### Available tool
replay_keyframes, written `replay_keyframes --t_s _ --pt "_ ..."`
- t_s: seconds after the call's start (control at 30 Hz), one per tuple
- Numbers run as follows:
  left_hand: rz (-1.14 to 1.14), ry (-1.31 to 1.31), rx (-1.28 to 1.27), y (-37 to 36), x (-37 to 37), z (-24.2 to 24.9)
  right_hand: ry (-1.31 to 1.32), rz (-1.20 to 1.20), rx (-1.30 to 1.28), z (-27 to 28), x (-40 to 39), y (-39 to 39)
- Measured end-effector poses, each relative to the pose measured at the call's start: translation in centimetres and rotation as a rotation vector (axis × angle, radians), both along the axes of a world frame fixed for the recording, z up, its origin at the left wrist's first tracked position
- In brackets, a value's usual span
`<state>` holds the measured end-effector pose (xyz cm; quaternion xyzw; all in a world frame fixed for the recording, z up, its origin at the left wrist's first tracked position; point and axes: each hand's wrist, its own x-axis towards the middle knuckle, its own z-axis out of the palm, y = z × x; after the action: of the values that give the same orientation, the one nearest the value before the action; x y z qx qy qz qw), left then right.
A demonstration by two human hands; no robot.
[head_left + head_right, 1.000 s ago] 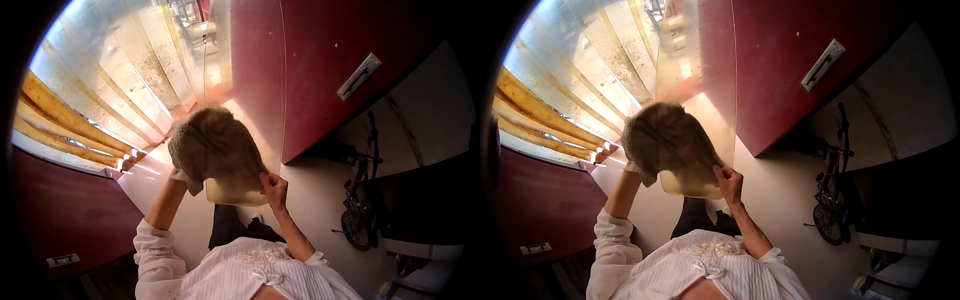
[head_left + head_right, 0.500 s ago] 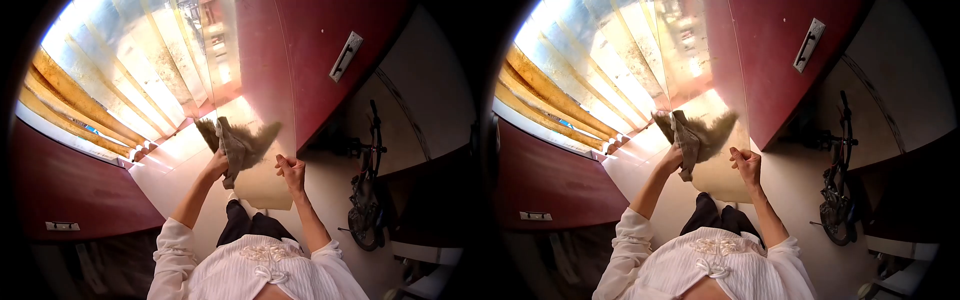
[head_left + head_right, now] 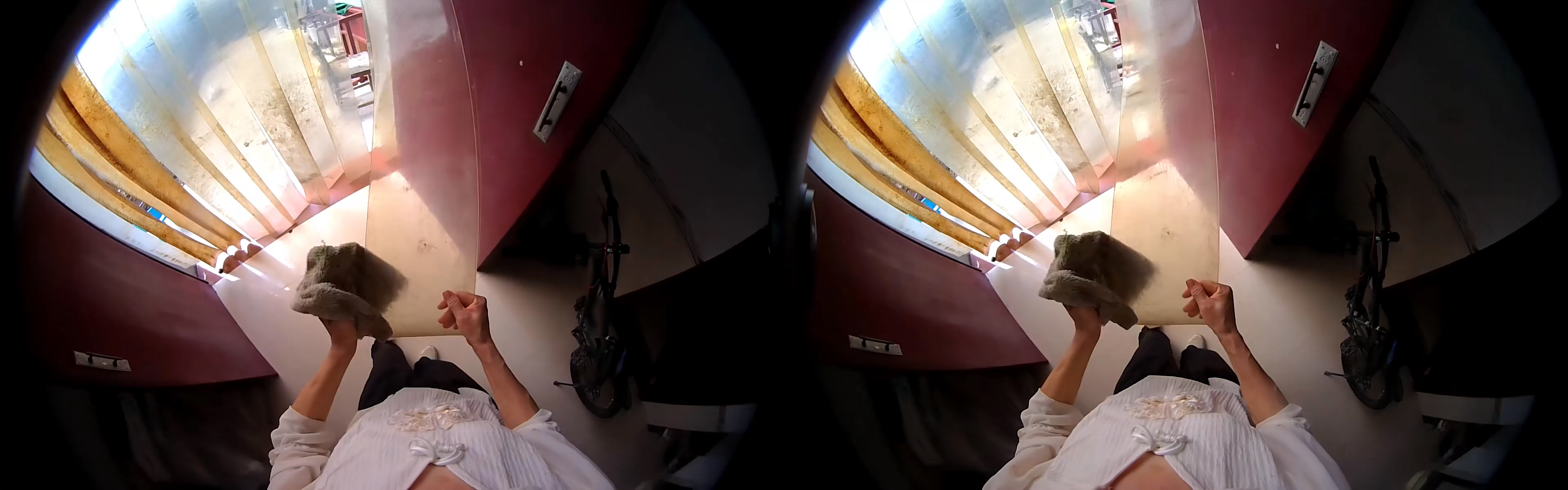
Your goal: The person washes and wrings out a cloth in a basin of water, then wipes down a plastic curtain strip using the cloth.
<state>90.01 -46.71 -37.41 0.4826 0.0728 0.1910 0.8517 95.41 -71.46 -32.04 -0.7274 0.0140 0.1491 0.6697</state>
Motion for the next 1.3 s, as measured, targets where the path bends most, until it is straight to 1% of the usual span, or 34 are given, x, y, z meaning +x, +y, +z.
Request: replay_keyframes --t_s 0.03,0.07,0.1,0.13,0.17,0.2,0.23,0.27,0.37,0.4,0.47,0.53,0.57,0.63,0.67,0.7,0.73,0.77,0.83,0.87,0.9,0.93,0.97,1.0,1.03,1.07,1.1,1.13,1.17,1.2,1.23,1.27,1.3 --pt "-0.193 -0.115 0.015 0.7 -0.6 -0.1 0.004 -0.025 -0.033 0.2 0.0 -0.2" --pt "-0.135 -0.184 -0.152 -1.6 -0.2 2.1 -0.003 -0.05 -0.023 0.1 -0.1 -0.3" --pt "-0.27 -0.207 0.358 -3.0 0.4 4.3 -0.024 -0.038 -0.018 -0.2 -0.3 -0.5" --pt "-0.263 -0.304 1.032 -5.0 1.3 8.9 -0.044 -0.021 -0.015 -0.4 -0.6 -0.9" --pt "-0.196 -0.504 1.447 -7.1 2.1 13.5 0.06 0.154 -0.059 -0.2 -0.8 -1.8" --pt "-0.442 -0.514 1.586 -6.9 3.1 10.6 -0.371 0.096 -0.108 -0.7 -2.0 -1.6" --pt "-0.706 -0.521 1.697 -7.1 4.1 9.7 -0.585 0.073 -0.132 -0.7 -2.7 -1.4" --pt "-0.781 -0.537 1.708 -6.9 5.1 8.9 -0.798 0.033 -0.168 -0.8 -3.4 -1.2" --pt "-0.57 -0.566 1.675 -8.1 10.8 15.2 0.09 0.307 -0.107 2.4 -4.2 -1.1" --pt "-0.487 -0.548 1.645 -8.3 13.5 17.1 0.096 0.307 -0.116 3.7 -4.8 -1.1" --pt "-0.335 -0.486 1.577 -9.0 18.7 21.3 -0.218 0.154 -0.079 6.0 -5.0 -1.2" --pt "-0.259 -0.417 1.525 -10.1 21.7 24.3 -0.183 0.156 -0.08 6.5 -4.3 -2.0" --pt "-0.271 -0.381 1.524 -10.7 21.9 24.6 -0.13 0.169 -0.065 6.4 -4.3 -2.4" --pt "-0.43 -0.335 1.563 -12.0 19.3 22.6 -0.137 0.143 -0.002 5.6 -3.6 -2.8" --pt "-0.581 -0.312 1.595 -12.7 16.6 20.4 -0.099 0.116 0.022 5.0 -3.2 -3.1" --pt "-0.639 -0.508 1.623 -12.7 14.3 15.5 -0.058 0.092 0.047 4.0 -2.8 -3.3" --pt "-0.775 -0.439 1.579 -12.5 11.6 10.5 -0.043 0.102 0.086 1.4 -2.4 -3.8" --pt "-0.811 -0.381 1.46 -13.1 8.1 10.3 -0.004 0.091 0.096 -1.2 -2.9 -4.1" --pt "-0.673 -0.645 1.535 -12.0 4.0 9.1 -0.064 0.075 0.205 -1.7 -4.3 -4.2" --pt "-0.642 -0.566 1.528 -11.3 3.6 8.9 -0.114 0.087 0.227 -1.8 -4.7 -3.9" --pt "-0.61 -0.489 1.521 -10.2 3.4 8.9 -0.102 0.103 0.222 -1.8 -4.8 -4.0" --pt "-0.36 -0.708 1.682 -8.6 4.3 9.4 -0.012 0.179 0.215 0.0 -4.7 -3.8" --pt "-0.404 -0.528 1.664 -7.8 5.8 11.5 0.066 0.258 0.205 1.7 -4.4 -3.7" --pt "-0.446 -0.023 1.524 -7.3 7.3 13.0 0.034 0.312 0.133 2.8 -4.3 -4.1" --pt "-0.368 0.173 1.455 -5.5 9.0 11.9 0.042 0.345 0.161 3.3 -4.1 -4.5" --pt "-0.283 0.222 1.162 -3.8 11.2 11.8 0.034 0.367 0.215 4.4 -4.1 -5.1" --pt "-0.242 0.154 0.667 -2.0 14.4 12.1 0.022 0.382 0.27 5.3 -4.0 -6.0" --pt "-0.214 0.057 0.166 -0.6 17.2 12.4 0.037 0.341 0.3 4.8 -4.0 -7.1" --pt "-0.197 -0.012 -0.185 -0.2 18.4 14.2 0.039 0.318 0.344 4.6 -3.8 -7.9" --pt "-0.281 -0.167 -0.116 -0.6 18.4 14.9 0.054 0.343 0.357 4.6 -3.6 -8.5" --pt "-0.326 -0.245 -0.066 -1.7 18.0 16.5 0.07 0.367 0.373 4.6 -3.5 -8.9" --pt "-0.348 -0.277 0.028 -2.9 18.0 17.7 0.064 0.345 0.376 4.4 -3.3 -8.8" --pt "-0.363 -0.283 0.195 -4.2 17.9 18.5 0.088 0.362 0.371 4.0 -3.3 -8.5"
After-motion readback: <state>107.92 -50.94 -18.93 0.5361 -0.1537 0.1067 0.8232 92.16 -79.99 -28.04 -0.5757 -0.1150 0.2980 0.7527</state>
